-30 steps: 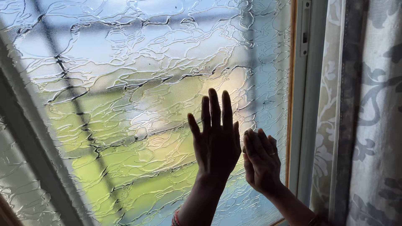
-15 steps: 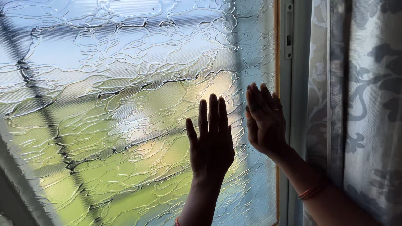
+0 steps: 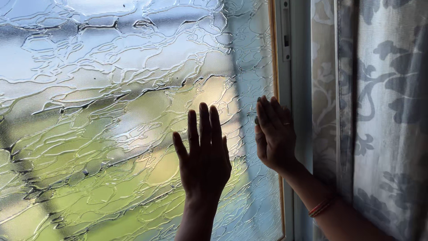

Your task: The person wipes the textured glass of a window and its frame with a cloth. They systematically clean the vertical and horizontal sections of the frame and the glass surface, moving the cloth in various directions to cover the area.

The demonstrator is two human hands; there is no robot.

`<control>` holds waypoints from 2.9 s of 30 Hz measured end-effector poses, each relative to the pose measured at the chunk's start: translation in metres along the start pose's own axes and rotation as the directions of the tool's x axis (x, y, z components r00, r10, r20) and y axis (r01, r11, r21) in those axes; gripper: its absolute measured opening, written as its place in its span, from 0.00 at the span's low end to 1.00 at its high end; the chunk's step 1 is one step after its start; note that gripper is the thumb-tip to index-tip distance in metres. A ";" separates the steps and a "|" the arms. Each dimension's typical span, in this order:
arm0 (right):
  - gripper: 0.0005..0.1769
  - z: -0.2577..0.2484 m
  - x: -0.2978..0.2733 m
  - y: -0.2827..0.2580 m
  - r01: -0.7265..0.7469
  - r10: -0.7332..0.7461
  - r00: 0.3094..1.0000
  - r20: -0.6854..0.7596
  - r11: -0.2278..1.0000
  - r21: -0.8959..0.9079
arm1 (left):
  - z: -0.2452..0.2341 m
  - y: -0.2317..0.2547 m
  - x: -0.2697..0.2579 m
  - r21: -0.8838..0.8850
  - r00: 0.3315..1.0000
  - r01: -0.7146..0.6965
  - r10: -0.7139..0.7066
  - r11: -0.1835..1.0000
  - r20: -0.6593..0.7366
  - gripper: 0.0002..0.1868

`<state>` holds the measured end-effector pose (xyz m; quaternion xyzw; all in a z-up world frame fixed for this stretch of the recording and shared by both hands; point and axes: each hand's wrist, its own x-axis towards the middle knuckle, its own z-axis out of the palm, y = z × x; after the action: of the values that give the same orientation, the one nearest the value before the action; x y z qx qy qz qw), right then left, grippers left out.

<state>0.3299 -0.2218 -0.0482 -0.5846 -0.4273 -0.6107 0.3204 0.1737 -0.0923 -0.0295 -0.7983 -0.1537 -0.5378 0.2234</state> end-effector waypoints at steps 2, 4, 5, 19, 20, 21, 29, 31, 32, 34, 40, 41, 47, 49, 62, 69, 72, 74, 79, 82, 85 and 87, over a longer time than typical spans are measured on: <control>0.28 -0.002 -0.041 -0.007 -0.010 0.011 1.000 0.025 1.000 -0.008 | -0.001 0.002 0.001 -0.048 1.000 0.013 -0.013 0.999 -0.011 0.38; 0.28 -0.005 -0.078 -0.014 0.010 -0.010 0.999 0.052 1.000 0.002 | -0.002 0.005 0.001 -0.118 0.999 0.031 -0.034 0.992 -0.024 0.38; 0.29 -0.007 -0.094 -0.017 0.032 -0.034 0.997 0.069 0.999 0.019 | -0.002 0.008 0.001 -0.100 0.998 0.055 -0.057 0.993 -0.016 0.38; 0.24 -0.036 0.091 0.064 0.079 -0.086 0.985 -0.148 0.995 -0.055 | 0.008 0.016 -0.004 -0.083 0.999 0.014 -0.017 0.996 -0.031 0.42; 0.25 -0.027 0.097 0.064 0.090 -0.103 0.988 -0.118 0.990 -0.110 | 0.009 0.017 -0.005 -0.112 0.999 0.015 -0.019 0.994 -0.040 0.41; 0.27 -0.020 0.100 0.063 0.102 -0.118 0.989 -0.088 0.981 -0.165 | 0.010 0.018 -0.006 -0.140 0.999 0.015 -0.022 0.990 -0.049 0.40; 0.27 -0.010 0.026 0.051 0.008 -0.016 0.999 -0.050 0.987 -0.158 | 0.032 0.054 -0.026 -0.111 0.999 0.030 -0.031 0.993 -0.013 0.42; 0.27 -0.010 0.001 0.046 -0.006 0.000 0.999 -0.037 0.988 -0.154 | 0.043 0.073 -0.042 -0.212 0.998 -0.042 0.049 0.976 0.028 0.42; 0.27 -0.011 -0.011 0.044 -0.016 0.012 1.000 -0.027 0.988 -0.153 | 0.049 0.080 -0.050 -0.210 0.997 -0.047 0.060 0.977 0.055 0.43; 0.28 -0.011 -0.034 0.041 -0.028 0.027 1.000 -0.008 0.990 -0.139 | 0.062 0.092 -0.065 -0.209 0.991 -0.058 0.083 0.976 0.109 0.45; 0.28 -0.010 -0.109 0.036 -0.039 0.045 0.998 0.047 0.994 -0.107 | 0.094 0.127 -0.117 -0.175 0.976 -0.112 0.141 0.978 0.166 0.45; 0.28 -0.009 -0.122 0.036 -0.029 0.035 0.998 0.056 0.994 -0.104 | 0.099 0.129 -0.123 -0.127 0.980 -0.123 0.141 0.984 0.138 0.44; 0.32 -0.020 -0.193 0.028 -0.024 0.035 0.976 0.214 0.998 -0.053 | 0.112 0.140 -0.153 -0.049 0.983 -0.144 0.149 0.988 0.112 0.43; 0.34 -0.027 -0.212 0.023 -0.034 0.034 0.960 0.278 0.999 -0.006 | 0.114 0.142 -0.157 -0.065 0.979 -0.149 0.156 0.987 0.133 0.44; 0.34 -0.082 -0.356 -0.028 -0.221 0.180 0.748 0.639 0.975 -0.015 | 0.095 0.128 -0.229 -0.154 0.900 -0.255 0.292 0.955 0.325 0.46; 0.32 -0.097 -0.223 -0.031 -0.201 0.140 0.932 0.336 0.967 0.156 | 0.034 0.103 -0.190 -0.461 0.840 0.017 0.237 0.887 0.488 0.47; 0.35 -0.080 -0.134 -0.028 -0.212 0.173 0.969 0.175 0.949 0.235 | 0.027 0.080 -0.147 -0.363 0.970 0.065 0.026 0.930 0.240 0.36; 0.31 -0.067 -0.091 -0.025 -0.192 0.167 0.979 0.119 0.950 0.246 | 0.028 0.059 -0.133 -0.237 0.981 0.087 -0.041 0.968 0.191 0.36; 0.23 -0.025 -0.063 -0.036 -0.066 0.054 0.996 0.067 0.979 0.193 | 0.054 0.026 -0.183 0.004 0.987 -0.010 0.009 1.000 0.159 0.35; 0.25 -0.018 -0.089 -0.046 -0.041 0.038 0.999 0.027 0.989 0.141 | 0.070 0.028 -0.239 0.064 0.982 -0.084 0.072 0.994 0.174 0.33; 0.29 -0.007 -0.131 -0.047 -0.120 0.111 0.992 0.057 0.976 0.184 | 0.088 0.032 -0.269 0.099 0.983 -0.099 0.082 0.990 0.164 0.33; 0.28 0.003 -0.167 -0.051 -0.275 0.255 0.961 0.104 0.904 0.328 | 0.095 0.033 -0.275 0.107 0.986 -0.107 0.092 0.989 0.137 0.33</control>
<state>0.3042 -0.2147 -0.2210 -0.5908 -0.4518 -0.4615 0.4836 0.1617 -0.0723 -0.3213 -0.8248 -0.1583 -0.4624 0.2844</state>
